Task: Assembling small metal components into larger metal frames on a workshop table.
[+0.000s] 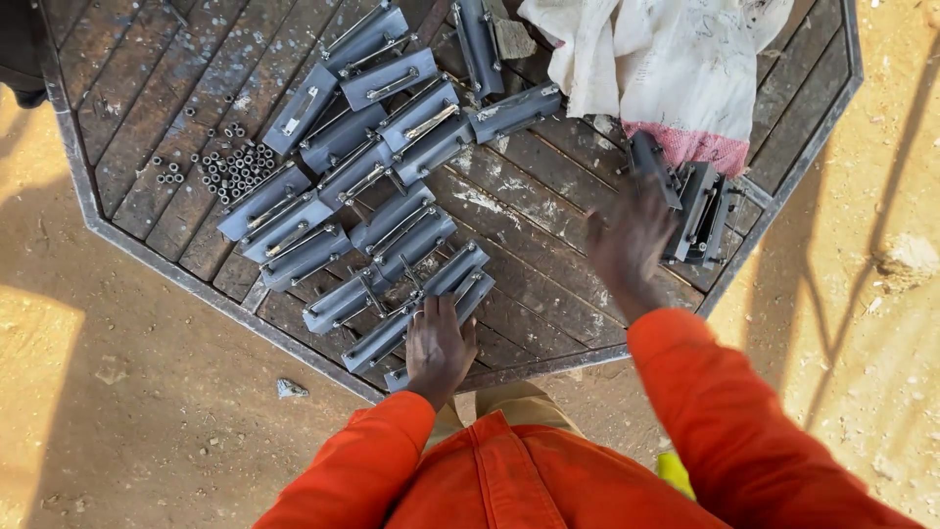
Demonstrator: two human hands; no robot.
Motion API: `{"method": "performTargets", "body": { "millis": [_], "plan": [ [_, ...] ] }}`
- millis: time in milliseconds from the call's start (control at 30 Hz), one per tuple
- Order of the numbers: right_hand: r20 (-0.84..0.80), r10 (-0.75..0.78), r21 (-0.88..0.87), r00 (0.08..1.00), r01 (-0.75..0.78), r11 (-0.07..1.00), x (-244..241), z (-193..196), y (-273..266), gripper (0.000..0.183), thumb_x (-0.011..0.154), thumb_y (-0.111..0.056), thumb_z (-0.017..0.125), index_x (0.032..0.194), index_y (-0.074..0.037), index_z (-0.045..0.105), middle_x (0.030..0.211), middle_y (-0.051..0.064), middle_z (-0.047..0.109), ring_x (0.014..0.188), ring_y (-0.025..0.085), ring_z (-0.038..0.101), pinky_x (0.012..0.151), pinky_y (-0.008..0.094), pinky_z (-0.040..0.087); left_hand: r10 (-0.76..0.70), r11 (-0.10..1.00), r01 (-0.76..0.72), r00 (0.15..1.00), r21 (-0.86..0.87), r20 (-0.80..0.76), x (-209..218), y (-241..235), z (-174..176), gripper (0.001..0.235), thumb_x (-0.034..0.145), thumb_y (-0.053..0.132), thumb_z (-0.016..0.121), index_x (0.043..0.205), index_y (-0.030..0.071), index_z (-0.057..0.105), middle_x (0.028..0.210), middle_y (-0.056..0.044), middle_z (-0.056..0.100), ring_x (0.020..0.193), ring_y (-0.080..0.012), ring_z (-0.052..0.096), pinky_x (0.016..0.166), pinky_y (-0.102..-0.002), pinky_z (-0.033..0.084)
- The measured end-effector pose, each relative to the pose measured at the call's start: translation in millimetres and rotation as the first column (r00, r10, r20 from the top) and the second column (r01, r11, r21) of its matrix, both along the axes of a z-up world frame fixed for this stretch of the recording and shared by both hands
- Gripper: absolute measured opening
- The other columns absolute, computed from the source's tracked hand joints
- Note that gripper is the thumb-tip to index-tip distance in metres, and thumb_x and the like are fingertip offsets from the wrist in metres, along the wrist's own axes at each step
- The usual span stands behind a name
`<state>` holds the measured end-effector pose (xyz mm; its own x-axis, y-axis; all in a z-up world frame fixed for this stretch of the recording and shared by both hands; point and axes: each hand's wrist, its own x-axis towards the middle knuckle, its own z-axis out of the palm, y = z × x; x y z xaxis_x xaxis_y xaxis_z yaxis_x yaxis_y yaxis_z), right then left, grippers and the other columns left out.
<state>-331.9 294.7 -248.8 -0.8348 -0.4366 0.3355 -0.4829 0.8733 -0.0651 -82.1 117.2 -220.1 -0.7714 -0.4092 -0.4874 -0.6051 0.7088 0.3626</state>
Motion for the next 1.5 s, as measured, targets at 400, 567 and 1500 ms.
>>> {"method": "performTargets", "body": {
  "millis": [400, 567, 1500],
  "plan": [
    [0.607, 0.222, -0.157, 0.763, -0.159, 0.975, 166, 2, -28, 0.037, 0.094, -0.041, 0.065, 0.123, -0.019, 0.063, 0.134, 0.003, 0.054, 0.129, 0.026, 0.051, 0.097, 0.046, 0.042, -0.390, 0.824, 0.370, 0.920, -0.429, 0.045, -24, -4, -40, 0.045, 0.090, 0.023, 0.067, 0.122, -0.004, 0.051, 0.105, -0.011, 0.053, 0.077, -0.0301, 0.074, 0.056, -0.039, 0.063],
    [0.577, 0.271, -0.293, 0.770, -0.114, 0.949, 156, -37, -11, 0.035, 0.089, -0.036, 0.072, 0.119, -0.018, 0.069, 0.122, 0.008, 0.066, 0.114, 0.034, 0.064, 0.090, 0.050, 0.051, -0.003, 0.989, 0.022, 0.991, 0.146, -0.133, -39, -32, 34, 0.061, 0.088, 0.030, 0.064, 0.133, -0.006, 0.043, 0.123, -0.026, 0.053, 0.097, -0.0467, 0.071, 0.077, -0.054, 0.062],
    [0.568, 0.319, 0.169, 0.759, -0.487, 0.857, 232, 21, -173, 0.012, 0.100, -0.022, 0.066, 0.110, -0.020, 0.072, 0.115, 0.003, 0.047, 0.107, 0.026, 0.060, 0.086, 0.043, 0.055, 0.946, -0.275, -0.469, 0.023, 0.839, 0.323, 98, -144, 154, 0.070, 0.099, 0.038, 0.060, 0.158, 0.009, 0.038, 0.164, -0.028, 0.034, 0.152, -0.0463, 0.031, 0.124, -0.058, 0.028]
  ]
}}
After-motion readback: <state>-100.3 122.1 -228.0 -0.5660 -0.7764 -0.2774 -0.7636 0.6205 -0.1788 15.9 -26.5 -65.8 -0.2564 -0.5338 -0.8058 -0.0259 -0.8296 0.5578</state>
